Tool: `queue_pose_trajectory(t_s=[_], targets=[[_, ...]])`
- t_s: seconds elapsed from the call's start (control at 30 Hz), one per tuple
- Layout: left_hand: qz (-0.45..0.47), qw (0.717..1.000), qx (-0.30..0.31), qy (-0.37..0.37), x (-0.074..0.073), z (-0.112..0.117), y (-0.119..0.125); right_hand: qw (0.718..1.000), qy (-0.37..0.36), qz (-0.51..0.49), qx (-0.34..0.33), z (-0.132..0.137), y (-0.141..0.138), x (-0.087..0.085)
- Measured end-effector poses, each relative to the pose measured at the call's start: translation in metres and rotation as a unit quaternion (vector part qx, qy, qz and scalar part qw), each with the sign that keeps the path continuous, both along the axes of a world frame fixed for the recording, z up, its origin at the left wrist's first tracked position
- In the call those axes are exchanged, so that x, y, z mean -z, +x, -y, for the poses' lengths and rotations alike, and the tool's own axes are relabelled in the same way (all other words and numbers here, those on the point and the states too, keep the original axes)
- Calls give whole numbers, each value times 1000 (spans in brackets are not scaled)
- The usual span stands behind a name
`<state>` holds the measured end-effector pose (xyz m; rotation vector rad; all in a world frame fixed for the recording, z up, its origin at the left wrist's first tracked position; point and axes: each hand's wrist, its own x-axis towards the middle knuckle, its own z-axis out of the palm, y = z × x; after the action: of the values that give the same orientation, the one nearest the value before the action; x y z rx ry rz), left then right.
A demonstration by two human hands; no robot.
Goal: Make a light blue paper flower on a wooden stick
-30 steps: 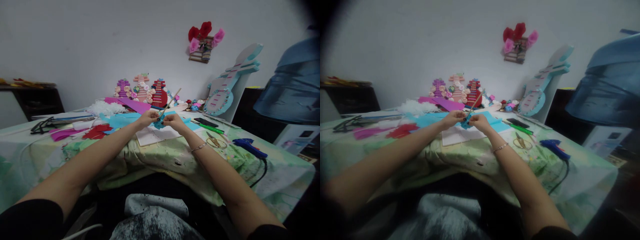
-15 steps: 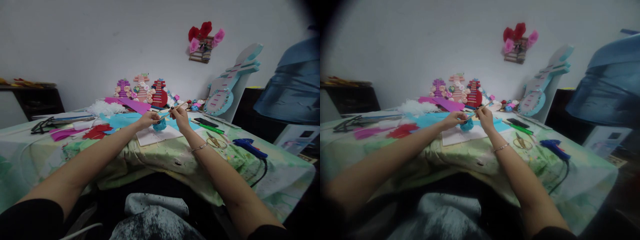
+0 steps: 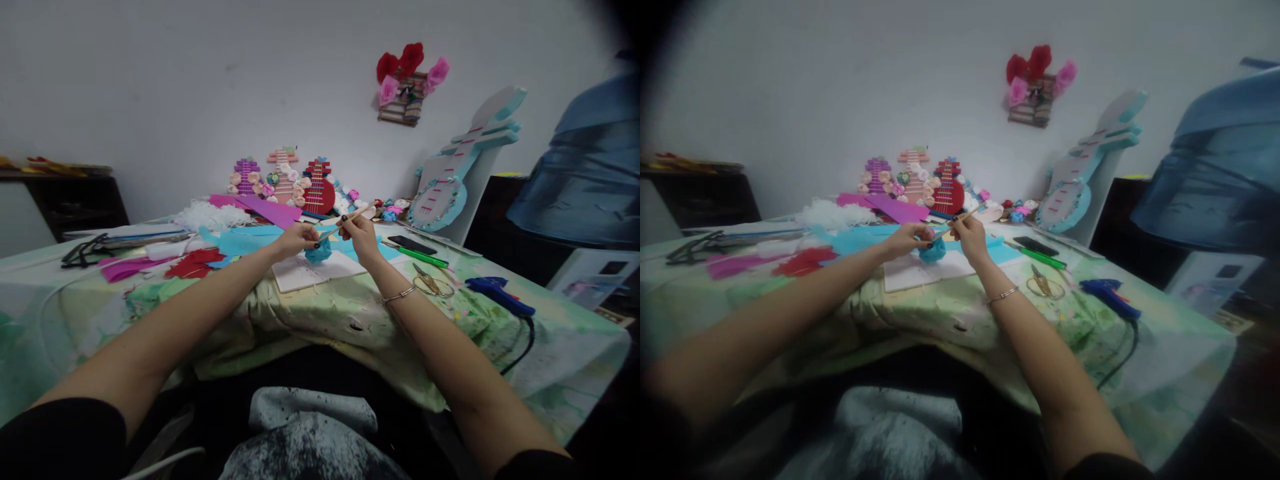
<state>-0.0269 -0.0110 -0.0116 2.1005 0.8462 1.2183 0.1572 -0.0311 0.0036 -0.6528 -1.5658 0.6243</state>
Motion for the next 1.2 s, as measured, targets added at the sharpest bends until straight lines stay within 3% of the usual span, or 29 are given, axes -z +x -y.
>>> queue_pose_trajectory(t_s=[1.2], targets=[[13, 999, 0, -50, -3, 8, 4, 998, -21, -23, -60, 0, 0, 0]])
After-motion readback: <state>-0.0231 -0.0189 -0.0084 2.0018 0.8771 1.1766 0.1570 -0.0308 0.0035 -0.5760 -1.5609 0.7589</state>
